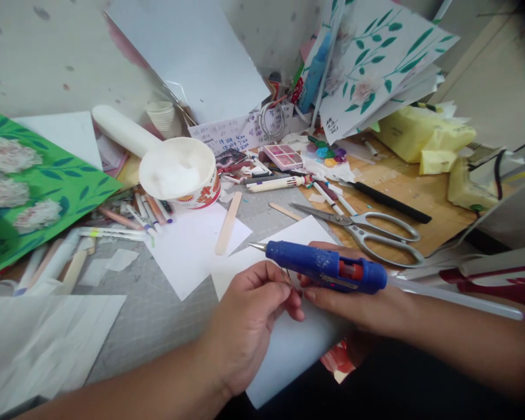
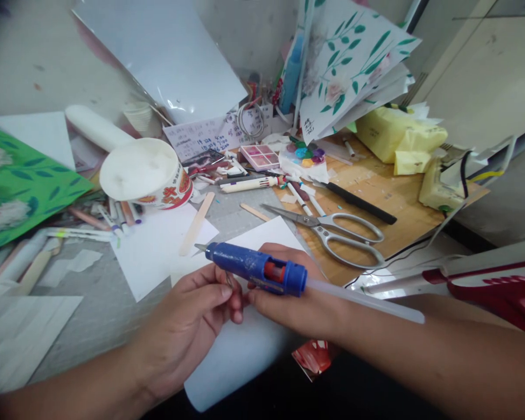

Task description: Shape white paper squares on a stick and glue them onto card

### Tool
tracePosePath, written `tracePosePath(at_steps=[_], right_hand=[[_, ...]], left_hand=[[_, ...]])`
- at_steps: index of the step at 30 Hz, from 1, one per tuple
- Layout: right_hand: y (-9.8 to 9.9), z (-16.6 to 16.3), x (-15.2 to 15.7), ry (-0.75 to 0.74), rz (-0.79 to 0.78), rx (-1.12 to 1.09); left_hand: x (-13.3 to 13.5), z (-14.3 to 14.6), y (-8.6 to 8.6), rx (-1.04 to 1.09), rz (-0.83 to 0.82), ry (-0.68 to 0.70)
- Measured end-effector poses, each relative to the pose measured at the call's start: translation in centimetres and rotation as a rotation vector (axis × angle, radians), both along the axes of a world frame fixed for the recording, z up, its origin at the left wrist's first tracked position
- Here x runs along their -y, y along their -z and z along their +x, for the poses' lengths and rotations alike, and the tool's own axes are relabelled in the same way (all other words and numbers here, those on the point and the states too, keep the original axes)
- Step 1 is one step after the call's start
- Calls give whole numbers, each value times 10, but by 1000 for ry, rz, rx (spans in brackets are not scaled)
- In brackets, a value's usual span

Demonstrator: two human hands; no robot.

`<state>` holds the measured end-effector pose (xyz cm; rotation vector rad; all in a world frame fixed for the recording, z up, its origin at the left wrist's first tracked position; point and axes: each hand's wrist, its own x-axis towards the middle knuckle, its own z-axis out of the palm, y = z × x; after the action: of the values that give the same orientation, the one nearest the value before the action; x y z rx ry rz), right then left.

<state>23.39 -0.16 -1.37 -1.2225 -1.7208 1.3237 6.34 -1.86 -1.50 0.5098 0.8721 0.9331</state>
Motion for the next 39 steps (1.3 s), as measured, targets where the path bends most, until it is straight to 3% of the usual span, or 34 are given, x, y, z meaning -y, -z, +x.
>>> tracePosePath(at_steps=[6,16,25,39], right_hand=[[-2,-1,2,58,-110,-28],[-6,-1,1,-16,11,37],[-5,-3,0,60,-142,-46],[-4,-1,1,62,-111,-34]], left_hand=[[0,0,1,45,0,2],[1,2,1,13,-10,-6],[-1,1,-2,-30,-29,-18],[-2,0,-1,10,5,-31]])
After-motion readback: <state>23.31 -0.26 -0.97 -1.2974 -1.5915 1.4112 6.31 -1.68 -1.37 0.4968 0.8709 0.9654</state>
